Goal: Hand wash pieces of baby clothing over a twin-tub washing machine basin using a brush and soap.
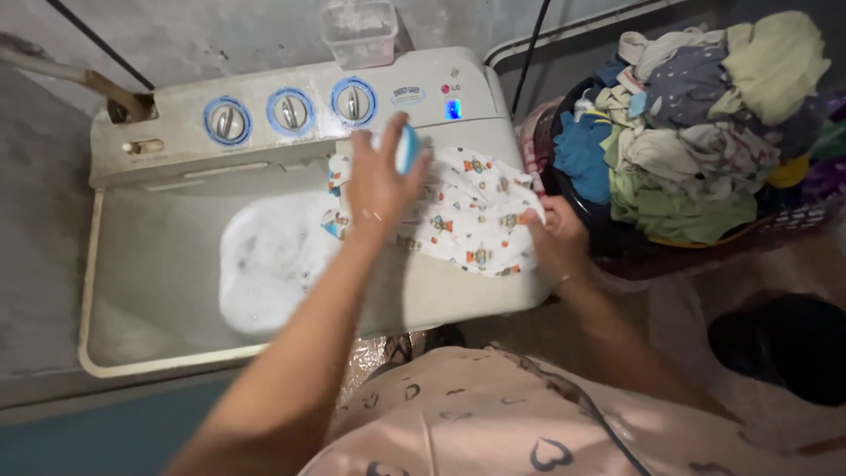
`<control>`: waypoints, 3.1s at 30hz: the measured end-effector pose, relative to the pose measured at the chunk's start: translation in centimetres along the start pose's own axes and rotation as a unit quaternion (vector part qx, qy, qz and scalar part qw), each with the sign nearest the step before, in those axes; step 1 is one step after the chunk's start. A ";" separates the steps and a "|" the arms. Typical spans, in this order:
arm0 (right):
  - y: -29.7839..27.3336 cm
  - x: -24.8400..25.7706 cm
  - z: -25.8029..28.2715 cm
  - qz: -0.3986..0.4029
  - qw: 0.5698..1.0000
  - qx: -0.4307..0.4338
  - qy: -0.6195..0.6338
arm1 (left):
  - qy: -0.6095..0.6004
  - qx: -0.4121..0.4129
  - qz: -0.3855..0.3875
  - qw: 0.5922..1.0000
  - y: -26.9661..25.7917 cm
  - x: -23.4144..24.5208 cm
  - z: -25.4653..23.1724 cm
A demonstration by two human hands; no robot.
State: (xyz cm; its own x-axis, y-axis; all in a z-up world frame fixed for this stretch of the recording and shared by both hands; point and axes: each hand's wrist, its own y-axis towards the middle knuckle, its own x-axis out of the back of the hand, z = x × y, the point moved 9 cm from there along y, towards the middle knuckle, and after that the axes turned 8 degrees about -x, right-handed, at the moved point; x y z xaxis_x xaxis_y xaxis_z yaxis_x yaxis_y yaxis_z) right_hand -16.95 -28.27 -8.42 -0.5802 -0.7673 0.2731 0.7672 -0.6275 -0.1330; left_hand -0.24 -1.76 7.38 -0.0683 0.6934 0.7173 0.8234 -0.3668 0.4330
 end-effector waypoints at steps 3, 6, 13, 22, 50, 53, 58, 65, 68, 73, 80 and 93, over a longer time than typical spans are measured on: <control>-0.3 -1.4 -0.7 0.086 0.984 -0.093 0.128 | 0.008 -0.073 -0.058 0.996 -6.3 -3.8 -1.7; -0.1 -0.1 -5.2 0.082 0.981 -0.135 0.114 | 0.069 -0.097 0.205 0.972 -8.7 -8.7 2.9; -3.6 0.8 -6.0 0.168 0.952 -0.234 0.107 | 0.183 -0.027 -0.070 0.980 -8.1 -2.5 2.5; -3.0 0.3 -4.7 0.208 0.915 -0.270 0.215 | 0.151 0.038 0.005 0.988 -8.3 -5.9 6.7; -1.8 3.0 -4.1 0.143 0.938 -0.192 0.251 | 0.156 -0.059 0.089 0.982 -10.2 -5.7 3.0; -4.0 3.9 0.3 0.153 0.970 -0.052 0.184 | 0.150 0.061 0.022 0.987 -7.2 -0.2 3.2; -3.2 3.2 -2.3 0.119 0.988 0.097 0.009 | 0.064 -0.001 0.056 0.996 -11.9 -13.2 4.2; -5.9 2.2 -0.7 0.174 0.907 -0.245 0.295 | 0.109 0.026 0.005 0.994 -5.4 -4.4 5.8; -5.4 2.1 -1.5 0.151 0.918 -0.242 0.275 | 0.068 -0.126 0.060 0.988 -8.8 -12.9 1.5; -3.1 5.5 -6.7 0.090 0.941 -0.214 0.248 | 0.095 -0.058 0.076 0.991 -4.2 -5.6 3.9; -2.7 2.6 -5.5 0.084 0.927 -0.256 0.259 | 0.076 -0.165 0.069 0.981 -9.7 -18.1 3.8; -1.5 4.8 -10.7 0.055 0.926 -0.211 0.308 | 0.112 0.022 0.254 0.960 -7.2 -16.2 12.5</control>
State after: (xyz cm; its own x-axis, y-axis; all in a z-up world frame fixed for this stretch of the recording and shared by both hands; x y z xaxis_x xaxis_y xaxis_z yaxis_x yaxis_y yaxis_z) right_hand -23.81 -32.43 -17.09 -0.6506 -0.6785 -0.3412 0.7310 -0.4378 -0.5234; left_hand 2.00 -2.63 -14.20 0.2332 0.2790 0.9316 0.8055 -0.5921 -0.0243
